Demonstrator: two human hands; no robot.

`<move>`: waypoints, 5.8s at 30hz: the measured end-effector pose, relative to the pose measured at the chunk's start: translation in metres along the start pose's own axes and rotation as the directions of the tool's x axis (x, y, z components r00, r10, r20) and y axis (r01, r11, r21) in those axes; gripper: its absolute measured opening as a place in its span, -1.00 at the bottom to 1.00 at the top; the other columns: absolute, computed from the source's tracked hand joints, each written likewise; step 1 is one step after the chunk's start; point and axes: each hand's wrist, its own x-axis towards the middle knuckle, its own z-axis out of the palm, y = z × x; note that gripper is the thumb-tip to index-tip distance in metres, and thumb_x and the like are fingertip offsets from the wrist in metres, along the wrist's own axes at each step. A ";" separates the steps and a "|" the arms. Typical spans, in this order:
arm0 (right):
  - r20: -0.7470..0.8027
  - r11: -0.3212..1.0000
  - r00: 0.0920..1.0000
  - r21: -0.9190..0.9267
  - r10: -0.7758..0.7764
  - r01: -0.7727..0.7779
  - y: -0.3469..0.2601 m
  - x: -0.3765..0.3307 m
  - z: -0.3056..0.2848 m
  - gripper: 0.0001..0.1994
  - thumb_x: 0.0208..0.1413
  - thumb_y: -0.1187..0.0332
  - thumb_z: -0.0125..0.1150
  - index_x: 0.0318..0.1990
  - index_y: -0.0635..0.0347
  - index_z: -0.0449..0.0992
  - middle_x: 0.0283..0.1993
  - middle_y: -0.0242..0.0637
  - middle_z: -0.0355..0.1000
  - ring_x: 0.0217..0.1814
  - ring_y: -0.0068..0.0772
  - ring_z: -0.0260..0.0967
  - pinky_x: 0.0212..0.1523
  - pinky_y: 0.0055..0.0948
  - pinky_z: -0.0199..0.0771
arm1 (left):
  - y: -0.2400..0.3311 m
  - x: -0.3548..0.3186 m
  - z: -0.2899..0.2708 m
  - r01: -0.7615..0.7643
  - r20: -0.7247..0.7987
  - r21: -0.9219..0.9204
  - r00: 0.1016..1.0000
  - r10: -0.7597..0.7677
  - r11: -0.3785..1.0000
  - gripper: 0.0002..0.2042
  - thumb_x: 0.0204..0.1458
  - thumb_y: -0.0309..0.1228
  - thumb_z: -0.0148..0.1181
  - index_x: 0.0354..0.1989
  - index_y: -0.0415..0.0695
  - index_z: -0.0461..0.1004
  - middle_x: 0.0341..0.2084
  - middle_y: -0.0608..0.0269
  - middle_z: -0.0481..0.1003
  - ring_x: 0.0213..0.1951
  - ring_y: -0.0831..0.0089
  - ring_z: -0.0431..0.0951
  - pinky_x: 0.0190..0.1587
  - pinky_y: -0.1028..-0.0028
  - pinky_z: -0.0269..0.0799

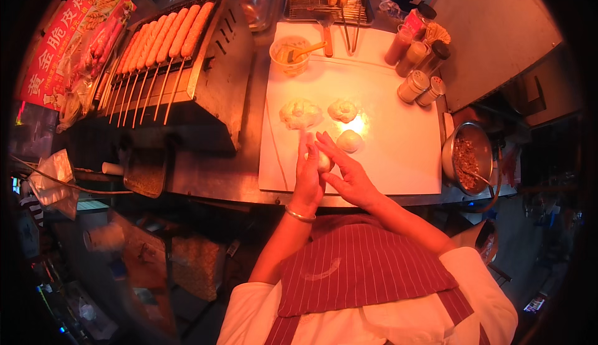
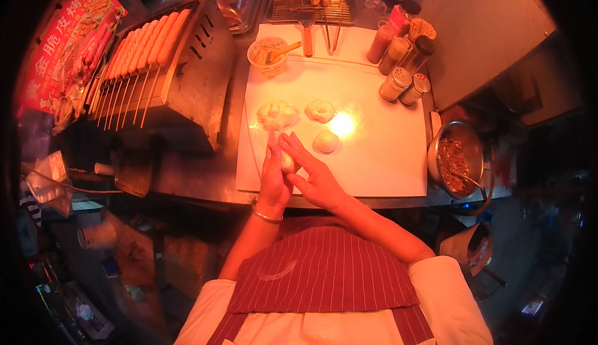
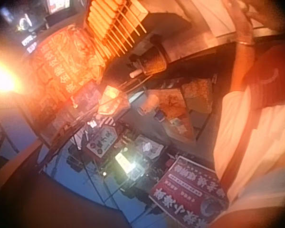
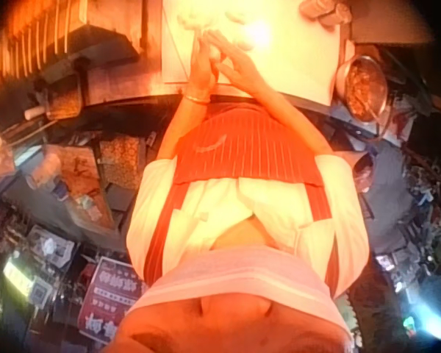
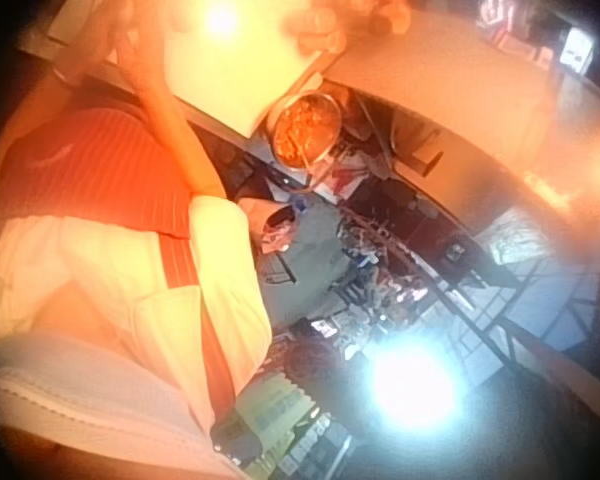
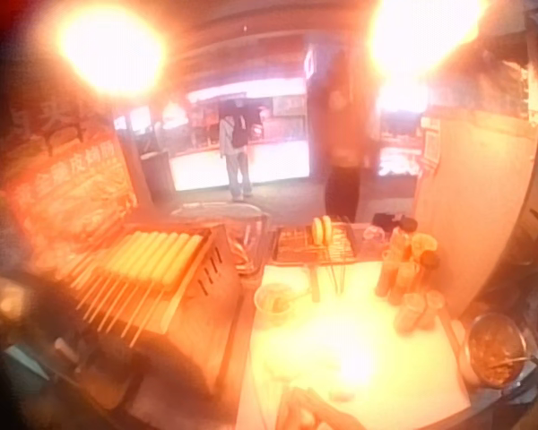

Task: The person kneads and rolls dough, portions it into small balls, and flattens them into wrappers. They brush the wrappers with liquid and prepare a meat filling in a bowl, working at a street food stall.

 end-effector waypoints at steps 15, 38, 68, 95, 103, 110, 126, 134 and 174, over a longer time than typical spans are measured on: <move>-0.115 0.824 0.851 0.345 0.512 -0.449 0.013 -0.002 -0.002 -0.57 0.17 0.27 0.27 0.16 0.18 0.38 0.07 -0.35 0.38 0.06 -0.51 0.37 0.10 -0.41 0.39 | -0.013 0.002 -0.020 -0.340 0.409 0.719 0.912 0.026 0.606 -0.20 0.24 0.23 -0.43 0.46 -0.14 -0.22 0.46 0.02 -0.40 0.45 0.14 -0.56 0.42 0.13 -0.46; -0.120 0.467 0.893 -0.818 0.433 -0.336 0.117 0.104 -0.087 -0.26 -0.12 0.41 0.35 0.32 -0.02 0.25 0.25 -0.07 0.29 0.19 -0.03 0.31 0.11 -0.18 0.39 | 0.030 0.013 -0.039 0.056 -0.043 0.416 0.998 -0.042 0.908 -0.57 0.24 -0.36 0.02 0.25 -0.26 0.28 0.19 0.11 0.35 0.20 0.31 0.35 0.13 0.39 0.25; -0.252 0.835 0.819 0.359 0.516 -0.416 0.056 0.047 -0.038 -0.53 0.29 0.22 0.06 0.27 0.29 0.27 0.12 -0.23 0.38 0.09 -0.40 0.38 0.10 -0.45 0.39 | 0.008 0.042 -0.019 0.186 0.000 -0.170 0.982 -0.189 0.968 -0.49 0.22 -0.56 -0.01 0.35 -0.26 0.10 0.04 0.13 0.40 0.00 0.48 0.45 0.04 0.51 0.39; -0.304 0.958 0.917 0.203 0.259 -0.204 0.036 0.045 0.008 -0.67 0.26 0.42 0.12 0.16 0.20 0.41 0.04 -0.28 0.48 0.00 -0.52 0.43 0.03 -0.53 0.44 | -0.002 0.028 -0.015 -0.009 -0.114 0.093 0.993 0.020 0.996 -0.68 0.29 -0.42 -0.03 0.18 -0.24 0.28 -0.02 0.19 0.45 -0.03 0.46 0.49 0.03 0.45 0.44; -0.222 0.971 0.958 0.192 0.182 -0.140 0.051 0.042 0.007 -0.40 0.30 0.30 0.03 0.42 0.23 0.01 0.41 -0.13 0.06 0.41 -0.34 0.04 0.36 -0.34 0.08 | -0.001 0.027 -0.001 -0.039 -0.039 -0.065 0.999 0.036 0.997 -0.51 0.26 -0.43 0.03 0.34 -0.22 0.12 0.19 0.13 0.32 0.12 0.40 0.41 0.14 0.41 0.36; -0.156 0.947 0.973 0.297 0.172 -0.120 0.018 0.043 0.003 -0.25 0.31 0.17 0.00 0.47 0.26 -0.25 0.55 -0.10 -0.31 0.58 -0.24 -0.38 0.47 -0.30 -0.24 | 0.017 0.035 -0.007 -0.138 0.144 0.264 0.984 0.103 0.954 -0.54 0.28 -0.42 -0.01 0.34 -0.22 0.18 0.32 0.05 0.18 0.39 0.31 0.04 0.33 0.35 0.11; -0.155 0.709 0.895 0.672 0.417 -0.214 0.030 0.036 0.017 -0.59 0.30 0.28 0.10 0.24 0.21 0.27 0.21 -0.31 0.31 0.19 -0.53 0.25 0.18 -0.46 0.28 | -0.004 0.013 -0.008 -0.056 0.027 -0.059 0.998 0.058 0.997 -0.64 0.30 -0.46 -0.06 0.24 -0.27 0.24 0.26 0.06 0.27 0.20 0.41 0.34 0.23 0.46 0.27; -0.225 0.870 0.881 0.379 0.417 -0.315 0.036 0.029 -0.005 -0.51 0.29 0.29 0.10 0.32 0.21 0.22 0.33 -0.19 0.24 0.30 -0.44 0.22 0.25 -0.43 0.25 | 0.001 0.017 -0.024 -0.018 -0.007 0.299 1.000 0.021 0.954 -0.56 0.23 -0.55 -0.02 0.29 -0.30 0.20 0.32 0.04 0.18 0.28 0.36 0.25 0.25 0.43 0.24; -0.036 0.795 0.924 0.522 0.381 -0.308 0.011 0.014 0.023 -0.29 0.22 0.32 0.21 0.43 0.22 -0.03 0.31 -0.28 0.18 0.35 -0.47 0.12 0.37 -0.32 0.11 | 0.025 0.010 -0.025 0.015 0.042 0.172 0.999 -0.023 0.985 -0.50 0.31 -0.18 -0.05 0.26 -0.32 0.22 0.26 0.00 0.25 0.18 0.30 0.36 0.18 0.36 0.35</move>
